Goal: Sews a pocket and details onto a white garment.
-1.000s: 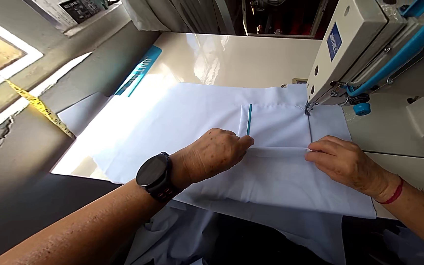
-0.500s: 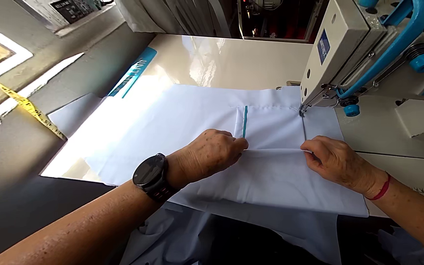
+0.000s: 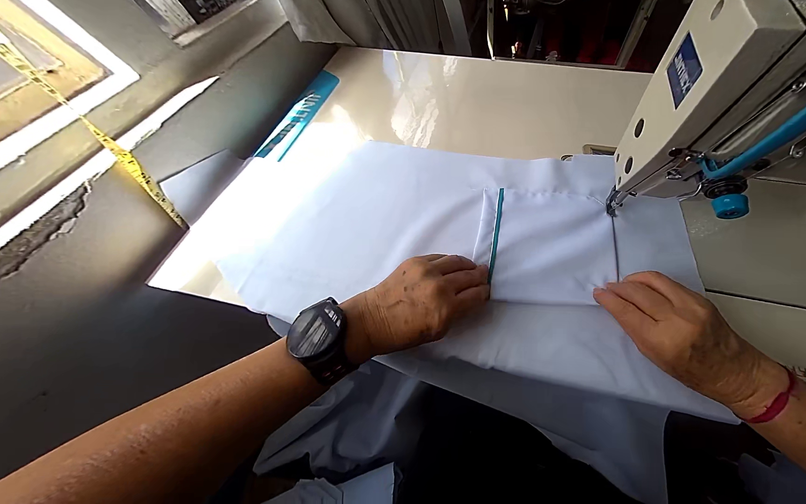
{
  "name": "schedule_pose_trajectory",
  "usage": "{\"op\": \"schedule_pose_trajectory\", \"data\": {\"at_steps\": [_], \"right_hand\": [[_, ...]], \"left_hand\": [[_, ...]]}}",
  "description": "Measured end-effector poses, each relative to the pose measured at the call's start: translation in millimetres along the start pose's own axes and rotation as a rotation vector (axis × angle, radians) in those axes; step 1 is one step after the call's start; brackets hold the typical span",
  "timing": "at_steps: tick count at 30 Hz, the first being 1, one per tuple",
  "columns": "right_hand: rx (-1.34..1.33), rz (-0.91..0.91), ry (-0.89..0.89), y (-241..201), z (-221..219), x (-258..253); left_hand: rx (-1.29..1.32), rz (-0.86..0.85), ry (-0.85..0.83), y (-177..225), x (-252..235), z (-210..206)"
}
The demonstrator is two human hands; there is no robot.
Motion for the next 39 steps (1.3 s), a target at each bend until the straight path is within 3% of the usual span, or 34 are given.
{"op": "schedule_pose_trajectory", "data": {"at_steps": [7,13,20,26,34,39], "right_hand": [[-0.03,-0.001,-0.098,-2.9,-3.7,7.2],[0.0,-0.019,-0.09,-1.6,-2.3,5.0],[-0.017,-0.005,-0.039,3.9,3.5,0.1],[-0.01,-0.003,-0.13,-2.9,-1.1,1.0],[-0.076,-0.059,-0.172,-16.9,-15.1,-10.8],[-0.018,-0.084,-0.236,-25.7,-22.3,-18.6]], "left_hand": [[0.44,0.113,-0.12,-33.0,22.3,-6.0],[0.307,0.177,0.007,-26.3,8.7,-2.8],[0.171,0.084,0.127,-16.9,9.6,-1.1],[0.227,0.11,-0.089,-19.6,27.6,-10.9],[0.268,0.21,-0.167,-22.7,29.5,-13.2],[0.283,0.155,-0.242,-25.2,36.3,-14.9]]}}
Point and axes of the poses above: each hand's wrist, its own x-axis away from the middle knuckle, its own z-axis out of the back of the hand, y = z × x, the point moved 8 cm from there along -x, towards the middle knuckle, and after that the axes turned 11 degrees about z, right-handed, at the moved point
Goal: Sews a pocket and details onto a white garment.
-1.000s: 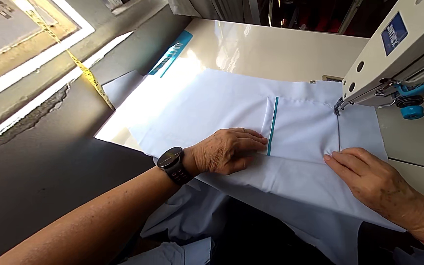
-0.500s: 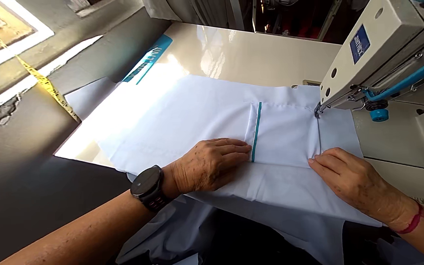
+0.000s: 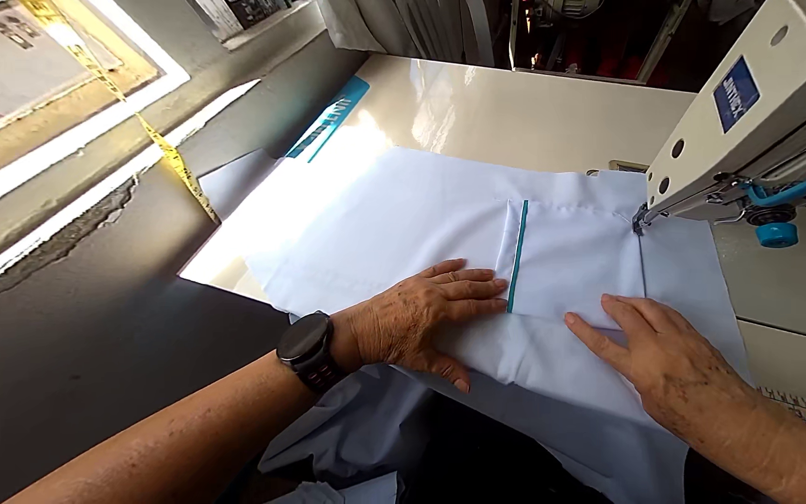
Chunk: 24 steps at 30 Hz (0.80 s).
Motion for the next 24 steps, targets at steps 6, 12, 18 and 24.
{"op": "schedule_pose_trajectory", "data": {"at_steps": [6,12,18,24], "right_hand": [[-0.011,0.005,-0.017,2.7,2.2,3.2],[-0.032,-0.035,-0.046,-1.6,1.5,1.7],[-0.106,-0.012,-0.004,-3.9,7.5,0.9],[-0.437,-0.143,0.247,75.3,30.3,46.4]], "left_hand": [[0.021,-0.024,0.03,-4.0,3.1,-2.3],[-0.237,0.054,0.206,25.3,-28.4,16.1],[0.22,0.144,0.324,68.3,-113.2,-11.3],[0.225,0.146,0.316,67.0,-116.3,-37.1]]}}
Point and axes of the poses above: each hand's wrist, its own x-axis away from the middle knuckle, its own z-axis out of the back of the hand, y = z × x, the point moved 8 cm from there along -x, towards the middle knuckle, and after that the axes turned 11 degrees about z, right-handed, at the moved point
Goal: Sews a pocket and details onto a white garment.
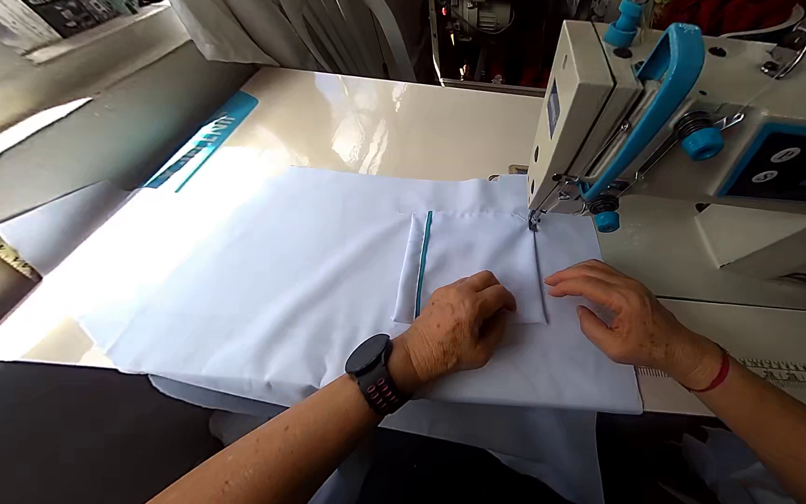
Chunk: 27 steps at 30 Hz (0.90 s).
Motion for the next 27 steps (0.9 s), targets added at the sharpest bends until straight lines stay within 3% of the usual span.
{"op": "schedule_pose_trajectory", "data": {"at_steps": [7,13,16,20,24,27], "right_hand": [[0.069,0.227,-0.041,-4.9,-19.4,1.9],[0.194,0.19,0.009,-20.3,-26.6,-3.7],[0.284,0.205,0.079,-28.4,-30.7,-9.9],[0.321,0.242,0.109,-32.7,-31.6,-10.2],[0.344,0.242,0.161,-26.1,-29.9,-6.2],[0.208,0.214,0.17,-13.3,-27.4,-9.4]], "left_hand": [[-0.102,-0.105,-0.044,11.0,-1.9,-5.3],[-0.054,-0.092,0.025,7.5,-3.3,-4.2],[-0.071,-0.031,-0.036,5.3,-10.5,-3.7],[-0.175,-0.097,-0.083,18.1,-16.2,-8.6],[-0.109,-0.124,0.026,11.3,-6.8,-14.1],[0.014,-0.102,0.09,2.8,-8.9,-7.9]]}}
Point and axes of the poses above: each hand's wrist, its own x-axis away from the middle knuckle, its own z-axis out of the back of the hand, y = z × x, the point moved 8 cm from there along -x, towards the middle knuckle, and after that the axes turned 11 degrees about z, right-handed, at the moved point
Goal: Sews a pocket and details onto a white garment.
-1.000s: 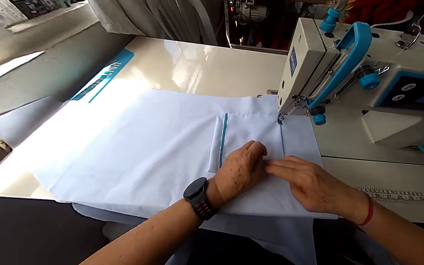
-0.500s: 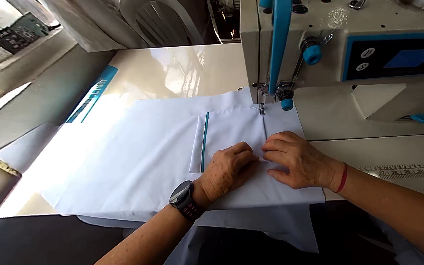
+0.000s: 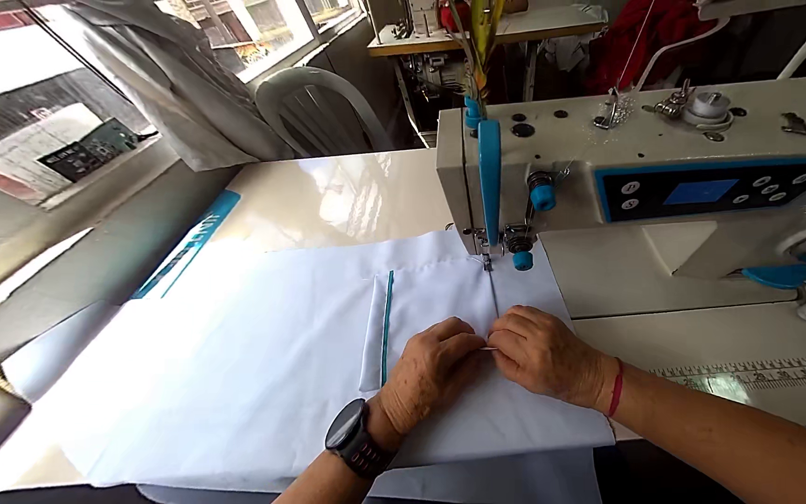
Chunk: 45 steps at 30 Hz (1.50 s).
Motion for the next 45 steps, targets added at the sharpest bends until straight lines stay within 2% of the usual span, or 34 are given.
{"op": "schedule_pose_trajectory", "data": {"at_steps": [4,8,12,19,26,34,38,42,45], "right_hand": [[-0.28,-0.17,-0.099,22.5,-3.2,0.2],[-0.367,-0.256,-0.038,33.7,-4.2,-3.0],[-0.462,-0.354,-0.021,46.0,-3.3,-10.4],[-0.498,-0.405,-0.008,49.1,-4.4,-13.3],[-0.557,-0.38,0.005,45.3,-7.2,-10.5],[-0.547,-0.327,0.0,44.1,-5.8,-11.0],[-0.493,-0.229,0.0,37.8,-2.4,-11.4],[-0.349,-0.192,0.025,28.1,0.6,-13.1],[-0.079,-0.017,-0.003,9.0,4.0,-17.3]], "left_hand": [[0.178,0.212,0.009,-18.2,-0.3,8.7],[0.233,0.306,0.0,-19.3,-1.8,13.9],[0.279,0.358,0.004,-19.2,-3.5,16.1],[0.32,0.348,-0.009,-15.8,-4.7,15.7],[0.429,0.411,-0.011,-16.0,-4.3,15.1],[0.428,0.361,-0.053,-15.3,-4.5,14.2],[0.414,0.351,-0.053,-14.6,-3.9,13.9],[0.431,0.352,-0.019,-14.1,-4.3,14.4],[0.362,0.261,-0.002,-8.5,-3.7,14.2]]}}
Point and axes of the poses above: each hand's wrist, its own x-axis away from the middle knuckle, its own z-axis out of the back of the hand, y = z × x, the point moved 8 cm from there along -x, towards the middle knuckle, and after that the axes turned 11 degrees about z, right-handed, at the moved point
